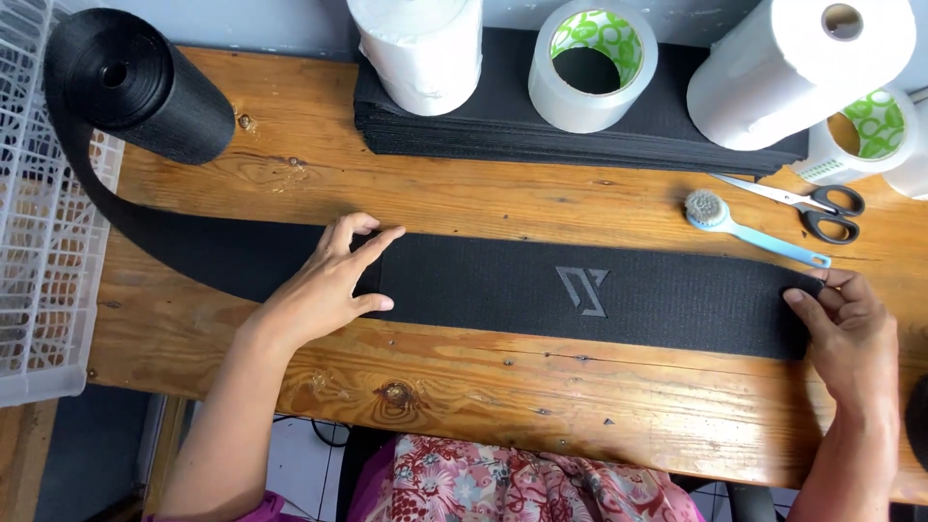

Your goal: The person unrolls a strip of black fabric on a wooden table, folds the end, and uses scissors to trim the edge. They then fold the fabric again and cut a straight line across the width to separate a section.

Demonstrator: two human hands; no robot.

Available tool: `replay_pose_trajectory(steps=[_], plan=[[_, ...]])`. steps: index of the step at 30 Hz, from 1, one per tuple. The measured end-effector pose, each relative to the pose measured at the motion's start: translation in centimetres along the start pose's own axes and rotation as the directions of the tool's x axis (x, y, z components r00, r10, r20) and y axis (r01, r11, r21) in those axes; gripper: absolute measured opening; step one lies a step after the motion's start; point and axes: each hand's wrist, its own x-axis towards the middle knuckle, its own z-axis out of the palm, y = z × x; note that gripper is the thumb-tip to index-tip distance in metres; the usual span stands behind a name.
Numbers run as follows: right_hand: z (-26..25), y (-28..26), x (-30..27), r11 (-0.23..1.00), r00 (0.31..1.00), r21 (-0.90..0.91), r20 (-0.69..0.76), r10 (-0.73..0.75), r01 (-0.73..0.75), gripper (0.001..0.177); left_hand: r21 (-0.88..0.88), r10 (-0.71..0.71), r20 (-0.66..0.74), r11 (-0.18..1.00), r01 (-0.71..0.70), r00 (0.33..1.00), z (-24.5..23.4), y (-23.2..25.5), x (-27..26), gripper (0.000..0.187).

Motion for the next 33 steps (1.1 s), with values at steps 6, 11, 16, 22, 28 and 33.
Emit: replay_pose_trajectory(steps=[6, 11, 16, 22, 28, 33], plan=[[0.5, 0.1, 0.2, 0.999, 0.999, 0.045, 0.028, 0.016, -0.017, 0.022, -0.017, 0.030, -0.047, 0.999, -0.030, 0.998, -0.1, -0.7, -0.7, 0.092], [0.4, -0.3, 0.1, 1.000, 0.999, -0.008, 0.033, 0.025, -0.025, 0.023, -0.063, -0.020, -0.019, 0.998, 0.019, 1.000, -0.4, -0.3, -0.9, 0.089], [0.5, -0.8, 0.0, 0.999, 0.999, 0.018, 0.041, 0.028, -0.028, 0.023, -0.116, -0.068, 0.015, 0.991, 0.069, 0.998, -0.5, -0.3, -0.7, 0.087], [1.0, -1.2, 0.0, 0.991, 0.999, 0.133, 0.050, 0.011, -0.017, 0.022, -0.088, -0.009, -0.045, 0.996, 0.005, 0.999, -0.1, -1.0, -1.0, 0.088], [1.9, 0.0, 0.7, 0.956, 0.996, 0.292, 0.088, -0.013, -0.014, 0.023, -0.055, -0.028, -0.046, 0.998, 0.025, 0.999, -0.4, -1.7, -1.6, 0.090], [2.5, -1.9, 1.5, 0.954, 0.983, 0.300, 0.176, -0.047, -0.008, 0.024, 0.043, -0.166, -0.032, 0.985, 0.167, 0.986, -0.5, -2.2, -2.3, 0.092]])
